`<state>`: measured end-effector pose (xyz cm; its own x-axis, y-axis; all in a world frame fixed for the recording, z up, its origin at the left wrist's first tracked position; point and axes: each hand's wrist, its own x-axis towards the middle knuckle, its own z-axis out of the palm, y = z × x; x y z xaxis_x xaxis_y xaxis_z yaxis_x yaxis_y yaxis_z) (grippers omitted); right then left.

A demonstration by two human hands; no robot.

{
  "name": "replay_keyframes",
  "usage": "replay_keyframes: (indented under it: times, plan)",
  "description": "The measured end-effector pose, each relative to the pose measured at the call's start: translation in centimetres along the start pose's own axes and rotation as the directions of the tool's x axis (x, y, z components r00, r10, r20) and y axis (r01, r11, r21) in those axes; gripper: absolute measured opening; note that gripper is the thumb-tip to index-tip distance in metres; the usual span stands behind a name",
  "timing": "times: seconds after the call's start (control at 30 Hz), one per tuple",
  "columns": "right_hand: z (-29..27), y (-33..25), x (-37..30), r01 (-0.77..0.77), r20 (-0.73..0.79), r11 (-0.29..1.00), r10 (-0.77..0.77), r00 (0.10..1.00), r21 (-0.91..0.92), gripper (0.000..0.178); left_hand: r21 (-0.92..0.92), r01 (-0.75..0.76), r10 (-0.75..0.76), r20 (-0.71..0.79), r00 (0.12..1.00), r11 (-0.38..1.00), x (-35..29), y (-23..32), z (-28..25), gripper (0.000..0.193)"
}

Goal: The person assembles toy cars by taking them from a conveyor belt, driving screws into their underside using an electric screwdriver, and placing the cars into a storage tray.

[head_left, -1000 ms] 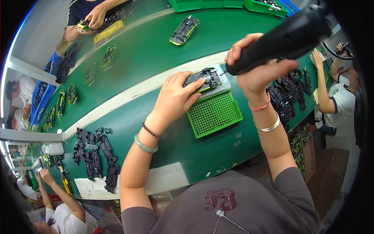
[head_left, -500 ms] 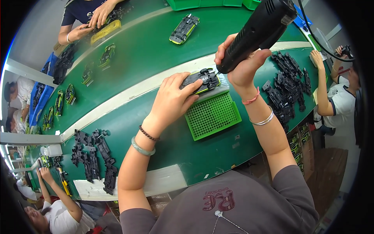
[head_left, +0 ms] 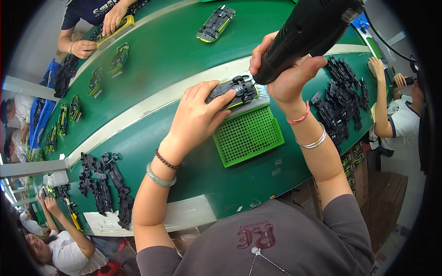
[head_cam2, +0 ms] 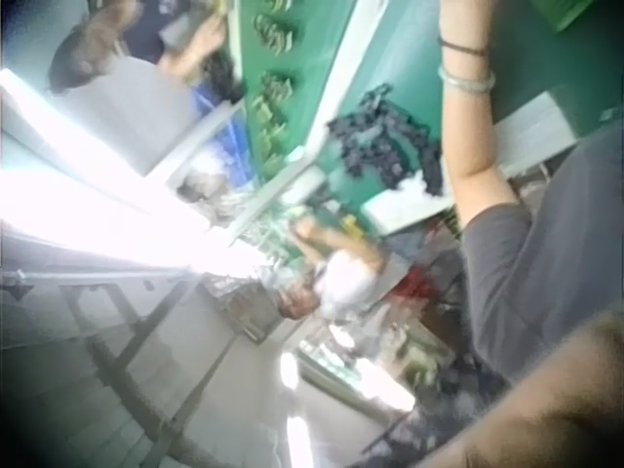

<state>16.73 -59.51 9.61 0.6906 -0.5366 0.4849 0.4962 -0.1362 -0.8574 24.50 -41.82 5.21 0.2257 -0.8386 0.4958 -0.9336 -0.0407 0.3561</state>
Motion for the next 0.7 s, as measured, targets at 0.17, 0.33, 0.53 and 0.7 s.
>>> replay_keyframes:
  times: [0.17,0.33,0.53,0.7]
  plan:
    - [0.0,0.23,-0.15,-0.017,0.08,0.997,0.023,0.996,-0.076,0.099,0.002,0.003,-0.003,0.004,1.0,1.0,0.19,-0.06,0.03,0.044]
    - [0.68,0.82,-0.12,-0.069,0.029,0.992,0.072,0.997,-0.108,0.096,-0.001,0.008,-0.008,0.008,1.0,1.0,-0.01,-0.12,-0.01,0.044]
    - [0.54,0.8,0.35,-0.109,0.026,0.992,0.111,0.993,-0.068,0.097,-0.021,0.003,-0.003,0.006,1.0,1.0,0.07,-0.14,-0.23,0.042]
    - [0.43,1.04,0.34,-0.083,0.038,0.994,0.086,0.996,-0.071,0.095,-0.04,-0.007,0.007,0.013,1.0,0.999,-0.05,-0.5,-0.06,0.041]
